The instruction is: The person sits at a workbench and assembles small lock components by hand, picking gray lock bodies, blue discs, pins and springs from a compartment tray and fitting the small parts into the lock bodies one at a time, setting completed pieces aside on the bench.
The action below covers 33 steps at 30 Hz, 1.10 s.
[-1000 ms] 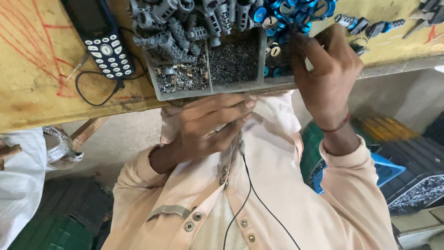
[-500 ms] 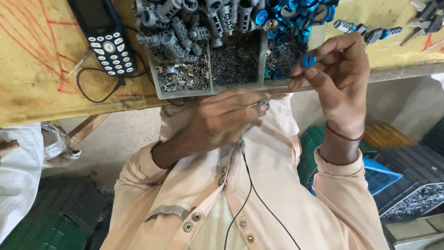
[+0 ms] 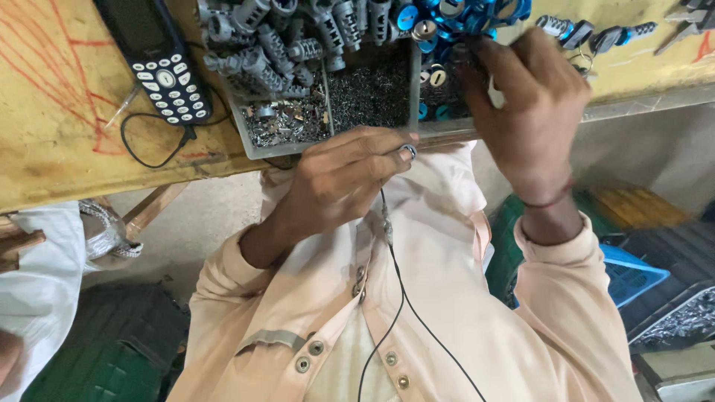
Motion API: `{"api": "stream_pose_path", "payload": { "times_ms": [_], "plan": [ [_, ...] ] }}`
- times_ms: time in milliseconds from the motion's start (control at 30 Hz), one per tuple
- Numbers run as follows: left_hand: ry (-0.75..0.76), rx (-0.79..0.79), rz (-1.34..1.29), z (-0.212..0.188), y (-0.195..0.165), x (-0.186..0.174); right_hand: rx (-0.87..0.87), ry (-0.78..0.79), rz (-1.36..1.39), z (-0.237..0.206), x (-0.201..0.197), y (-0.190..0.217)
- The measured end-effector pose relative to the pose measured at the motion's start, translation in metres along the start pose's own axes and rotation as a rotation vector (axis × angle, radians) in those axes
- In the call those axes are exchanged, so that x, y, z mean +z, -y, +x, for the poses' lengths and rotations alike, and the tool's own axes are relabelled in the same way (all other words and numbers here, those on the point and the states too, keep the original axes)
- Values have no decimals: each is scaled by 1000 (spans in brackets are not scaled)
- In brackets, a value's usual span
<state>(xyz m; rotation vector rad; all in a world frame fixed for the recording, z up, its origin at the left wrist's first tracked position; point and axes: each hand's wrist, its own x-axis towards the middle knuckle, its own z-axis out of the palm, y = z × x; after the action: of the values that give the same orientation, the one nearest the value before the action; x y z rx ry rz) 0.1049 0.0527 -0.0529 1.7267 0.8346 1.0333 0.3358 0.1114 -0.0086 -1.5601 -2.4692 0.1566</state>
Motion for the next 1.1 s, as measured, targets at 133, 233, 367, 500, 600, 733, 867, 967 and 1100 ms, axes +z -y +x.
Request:
{"api": "stream_pose_path", "payload": {
  "times_ms": [133, 233, 367, 500, 600, 733, 867, 967, 1100],
  "plan": [
    [-18, 0, -6, -1, -1, 0, 88, -45, 204, -15, 18, -8],
    [-35, -15, -3, -2, -2, 0, 368, -12, 668, -33, 12, -14],
    [-3, 3, -13, -1, -3, 2, 743, -27, 1340, -39, 3, -14],
    [21, 0, 23, 0, -4, 3, 657, 46, 1343, -40, -3, -1],
    [21, 16, 67, 1, -5, 1, 501, 157, 1259, -47, -7, 7],
    [38, 22, 125, 3, -7, -2, 535, 252, 1393, -51, -8, 4],
    [80, 54, 247, 2, -10, -8, 537, 361, 1549, -49, -6, 0],
    [142, 163, 408, 2, -11, -10, 563, 487, 1579, -51, -1, 4],
    [148, 273, 534, 2, -8, -12, 564, 546, 1648, -58, 8, 7]
  ]
}}
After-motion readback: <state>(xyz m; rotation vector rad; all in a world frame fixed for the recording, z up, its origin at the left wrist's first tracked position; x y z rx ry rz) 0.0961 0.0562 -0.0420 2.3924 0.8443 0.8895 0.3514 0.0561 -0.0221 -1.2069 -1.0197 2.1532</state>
